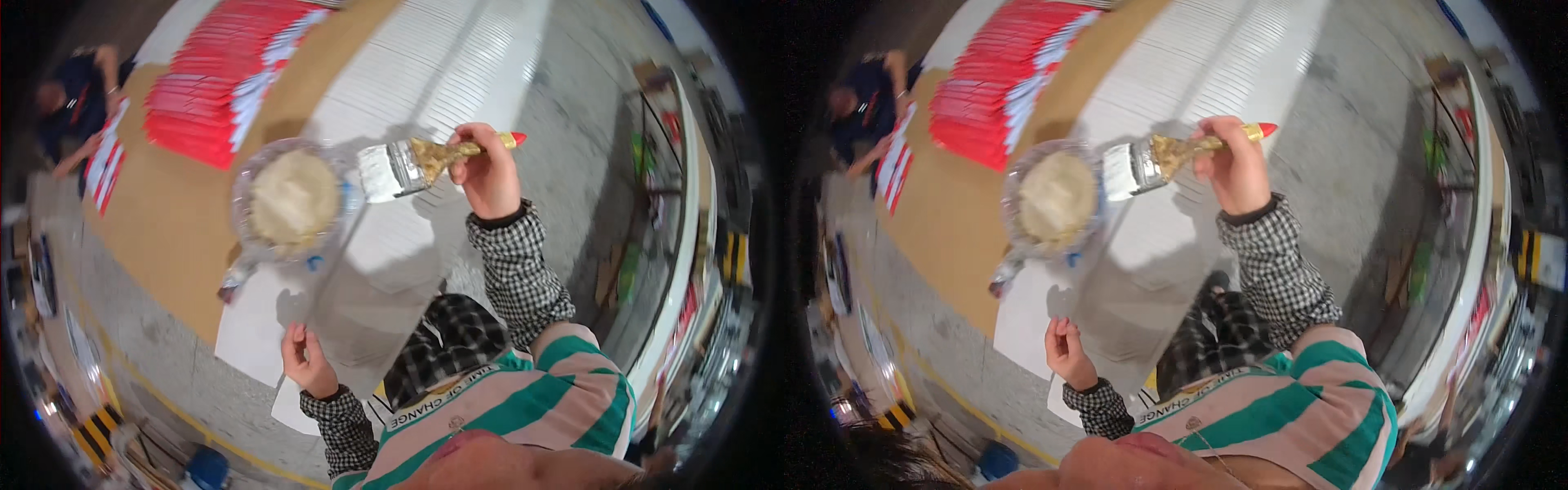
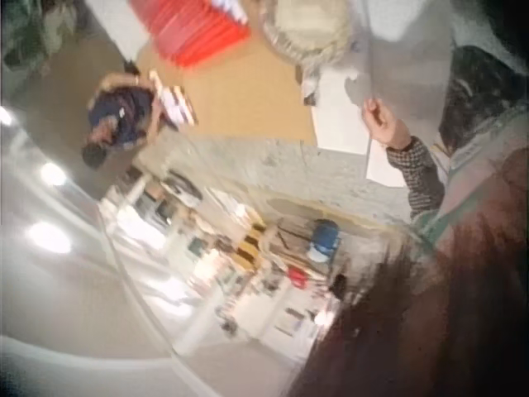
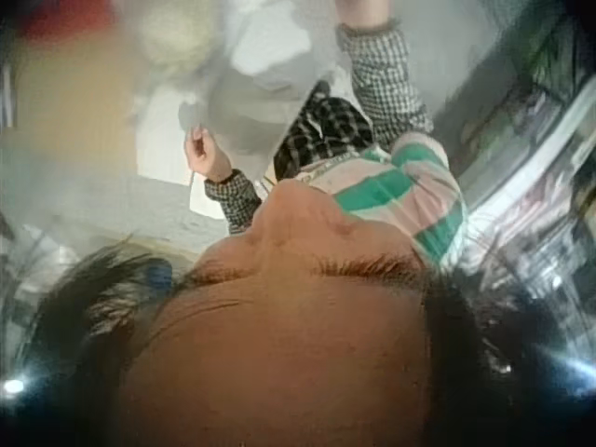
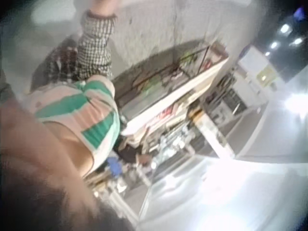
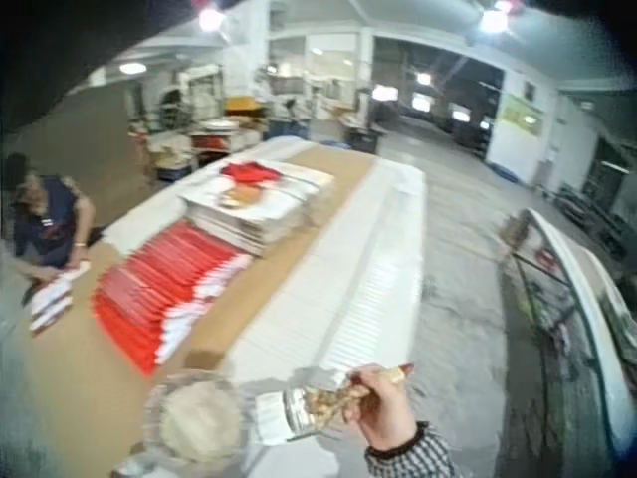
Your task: The person applies a white adhesive substance to the edges of a stack of white rectangular boards using a paintbrush. They repeatedly dip the brush into a container of glue and spread it along the sides of the boards, occasionally using their hand to smooth the surface.
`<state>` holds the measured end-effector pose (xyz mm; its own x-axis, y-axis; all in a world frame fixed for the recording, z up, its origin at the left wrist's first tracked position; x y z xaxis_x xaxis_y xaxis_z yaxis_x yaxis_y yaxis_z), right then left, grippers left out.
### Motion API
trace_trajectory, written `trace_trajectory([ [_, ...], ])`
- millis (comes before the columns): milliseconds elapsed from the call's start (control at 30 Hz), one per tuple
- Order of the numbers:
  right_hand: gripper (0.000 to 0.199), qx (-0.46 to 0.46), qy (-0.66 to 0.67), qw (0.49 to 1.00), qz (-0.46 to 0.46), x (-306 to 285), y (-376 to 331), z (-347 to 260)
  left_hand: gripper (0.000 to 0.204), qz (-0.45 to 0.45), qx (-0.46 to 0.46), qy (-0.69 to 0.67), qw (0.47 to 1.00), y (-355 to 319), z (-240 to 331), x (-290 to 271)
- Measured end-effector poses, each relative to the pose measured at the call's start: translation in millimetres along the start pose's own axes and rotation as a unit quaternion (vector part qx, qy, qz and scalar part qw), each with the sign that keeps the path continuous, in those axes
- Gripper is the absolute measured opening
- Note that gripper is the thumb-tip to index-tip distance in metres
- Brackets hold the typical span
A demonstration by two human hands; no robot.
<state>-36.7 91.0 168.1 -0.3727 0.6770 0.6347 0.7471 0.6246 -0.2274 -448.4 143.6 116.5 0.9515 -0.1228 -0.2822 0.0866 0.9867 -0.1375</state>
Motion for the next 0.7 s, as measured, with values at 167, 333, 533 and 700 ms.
trace_trajectory([
  [167,0.028,-0.066,0.082,0.992,0.075,-111,-11,-20,0.024,-0.244,0.185,0.229,0.924,26,13,110],
  [333,0.028,-0.102,0.086,0.976,0.172,-229,-50,-57,0.038,-0.32,0.334,0.302,0.834,-15,27,225],
  [533,0.028,-0.081,0.123,0.972,0.184,-301,-64,-30,0.075,-0.244,0.377,0.505,0.737,-13,33,314],
  [700,0.029,-0.048,0.143,0.97,0.19,-326,-56,0,0.094,-0.228,0.288,0.587,0.721,5,10,342],
])
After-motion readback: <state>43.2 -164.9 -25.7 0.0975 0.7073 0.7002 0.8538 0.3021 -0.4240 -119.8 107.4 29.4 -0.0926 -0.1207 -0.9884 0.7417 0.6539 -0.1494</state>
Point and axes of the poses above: each hand's wrist, its own y-axis towards the middle knuckle, its own x-axis out of the palm, z = x × y, the point moved 6 cm from there along y, towards the middle knuckle, and after that the axes turned 1 degree about y, right-handed, at the moved point
